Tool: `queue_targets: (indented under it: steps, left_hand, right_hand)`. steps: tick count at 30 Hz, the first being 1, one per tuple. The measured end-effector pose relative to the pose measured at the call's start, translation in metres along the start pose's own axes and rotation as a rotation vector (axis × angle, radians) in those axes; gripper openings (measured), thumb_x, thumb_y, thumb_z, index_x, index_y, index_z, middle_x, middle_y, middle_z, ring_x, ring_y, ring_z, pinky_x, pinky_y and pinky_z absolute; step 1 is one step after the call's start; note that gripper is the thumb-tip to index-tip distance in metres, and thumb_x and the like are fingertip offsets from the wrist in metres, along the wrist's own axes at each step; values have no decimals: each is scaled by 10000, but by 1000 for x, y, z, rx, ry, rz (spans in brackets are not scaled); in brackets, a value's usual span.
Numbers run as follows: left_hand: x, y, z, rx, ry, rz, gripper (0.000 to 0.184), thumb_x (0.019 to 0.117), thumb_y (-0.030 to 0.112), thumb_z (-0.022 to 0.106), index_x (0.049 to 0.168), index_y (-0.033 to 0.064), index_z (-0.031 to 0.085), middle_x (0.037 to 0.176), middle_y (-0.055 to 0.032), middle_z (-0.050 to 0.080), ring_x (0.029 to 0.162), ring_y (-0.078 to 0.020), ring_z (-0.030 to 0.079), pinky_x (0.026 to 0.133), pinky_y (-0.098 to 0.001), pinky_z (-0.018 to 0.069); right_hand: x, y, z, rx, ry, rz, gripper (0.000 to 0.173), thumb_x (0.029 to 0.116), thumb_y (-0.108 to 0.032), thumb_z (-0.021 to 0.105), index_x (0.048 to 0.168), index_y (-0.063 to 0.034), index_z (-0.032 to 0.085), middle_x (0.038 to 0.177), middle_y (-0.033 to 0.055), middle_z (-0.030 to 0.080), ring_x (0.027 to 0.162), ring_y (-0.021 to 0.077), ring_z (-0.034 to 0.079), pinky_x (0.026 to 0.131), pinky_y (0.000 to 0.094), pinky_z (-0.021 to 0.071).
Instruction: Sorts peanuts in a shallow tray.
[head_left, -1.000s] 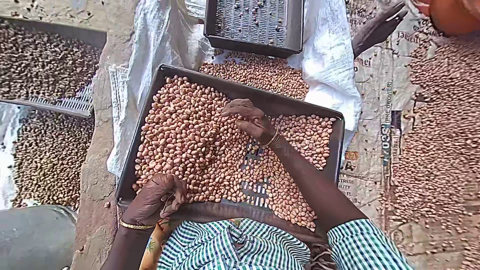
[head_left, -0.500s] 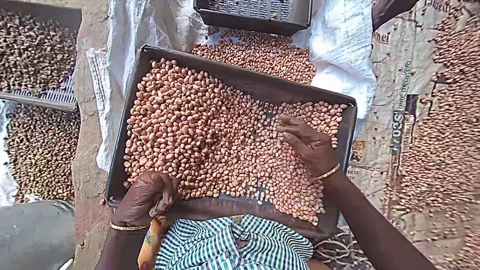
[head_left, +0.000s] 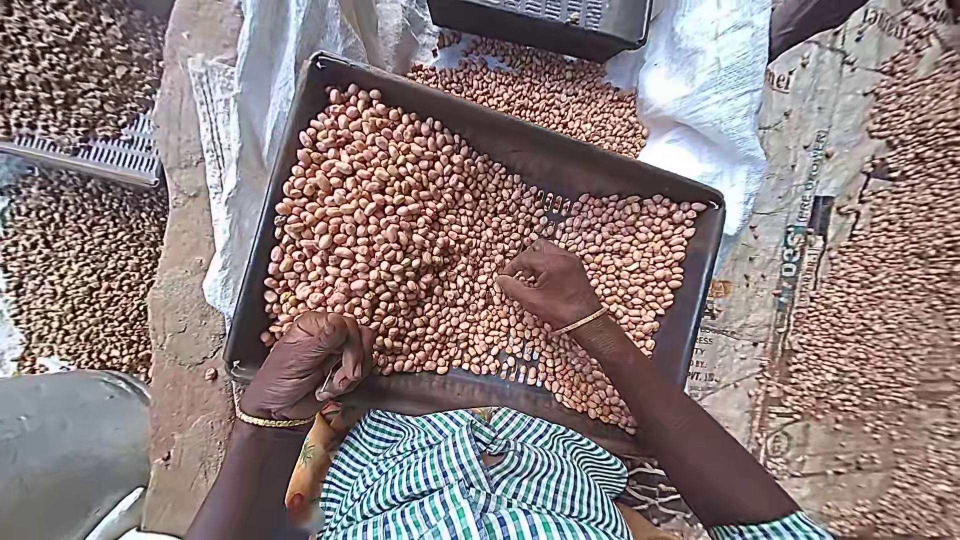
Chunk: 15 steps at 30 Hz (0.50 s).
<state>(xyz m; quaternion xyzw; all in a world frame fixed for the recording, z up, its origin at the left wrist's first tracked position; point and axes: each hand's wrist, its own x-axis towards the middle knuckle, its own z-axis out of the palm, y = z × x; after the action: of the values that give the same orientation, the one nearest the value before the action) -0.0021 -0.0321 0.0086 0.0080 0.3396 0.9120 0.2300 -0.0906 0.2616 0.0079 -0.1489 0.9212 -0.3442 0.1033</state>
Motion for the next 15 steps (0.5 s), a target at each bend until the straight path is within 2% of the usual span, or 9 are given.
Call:
queue_targets:
  steps: [1, 2, 4, 5, 7, 9, 11, 13, 15]
  left_hand:
    - [0, 0, 0, 3, 0, 9, 389, 1031, 384, 548, 824, 145, 774, 644, 104, 678, 530, 66, 585, 504, -89, 459]
    - [-1, 0, 0, 9, 5, 16, 386, 1028, 383, 552, 823, 145, 776, 645, 103, 681, 528, 68, 584, 503, -87, 459]
    - [-1, 0, 0, 24, -10, 6, 394, 1032, 386, 543, 831, 145, 781, 650, 109, 684, 538, 72, 587, 514, -83, 461]
    - [1, 0, 0, 29, -21, 2, 398, 1035, 387, 539, 833, 143, 782, 651, 109, 684, 540, 72, 588, 515, -83, 461]
    - [1, 0, 0, 29, -17, 3, 401, 1033, 390, 541, 827, 144, 782, 645, 110, 679, 538, 71, 586, 512, -84, 458]
    - [0, 0, 1, 19, -1, 17, 396, 1033, 384, 544, 828, 146, 786, 647, 111, 684, 536, 73, 588, 508, -82, 455]
    - [-1, -1, 0, 3, -4, 30, 388, 1034, 372, 548, 837, 139, 786, 652, 102, 689, 542, 68, 597, 516, -85, 463]
    - [-1, -1, 0, -14, -17, 41, 379, 1035, 368, 546, 851, 138, 784, 663, 97, 694, 551, 63, 604, 525, -86, 470]
    - [-1, -1, -1, -31, -28, 46, 389, 1039, 374, 536, 874, 122, 783, 688, 82, 707, 568, 59, 616, 535, -86, 478]
  right_hand:
    - [4, 9, -7, 326, 41, 51, 77, 900, -38, 657, 840, -53, 702, 794, -16, 601, 660, 31, 545, 621, 181, 471]
    - [8, 17, -9, 671, 83, 94, 196, 905, -18, 540, 842, -142, 678, 786, -112, 644, 679, -41, 583, 649, 140, 503]
    - [11, 25, -13, 944, 59, 132, 263, 926, -67, 386, 966, -195, 613, 881, -135, 664, 768, -29, 629, 713, 170, 541]
    - [13, 22, -12, 928, 52, 156, 251, 932, -61, 381, 993, -173, 598, 884, -127, 648, 742, -33, 611, 682, 160, 528]
    - [20, 8, -7, 621, 66, 201, 118, 973, -16, 528, 982, -67, 634, 793, -88, 604, 627, -51, 525, 594, 120, 458]
    - [24, -6, 0, 117, 18, 179, 163, 971, -76, 657, 1072, 31, 727, 853, 96, 617, 702, 135, 522, 691, 300, 449]
    - [24, -6, 9, -76, -9, 127, 191, 952, -83, 677, 1070, 56, 737, 900, 207, 641, 750, 277, 590, 732, 444, 493]
    - [22, 0, 9, 18, 71, 114, 139, 914, -60, 697, 991, 47, 743, 812, 127, 618, 686, 169, 528, 673, 328, 454]
    - [20, 2, 3, 387, 178, 175, 11, 906, -25, 693, 915, -32, 693, 716, -71, 575, 578, -49, 462, 569, 121, 414]
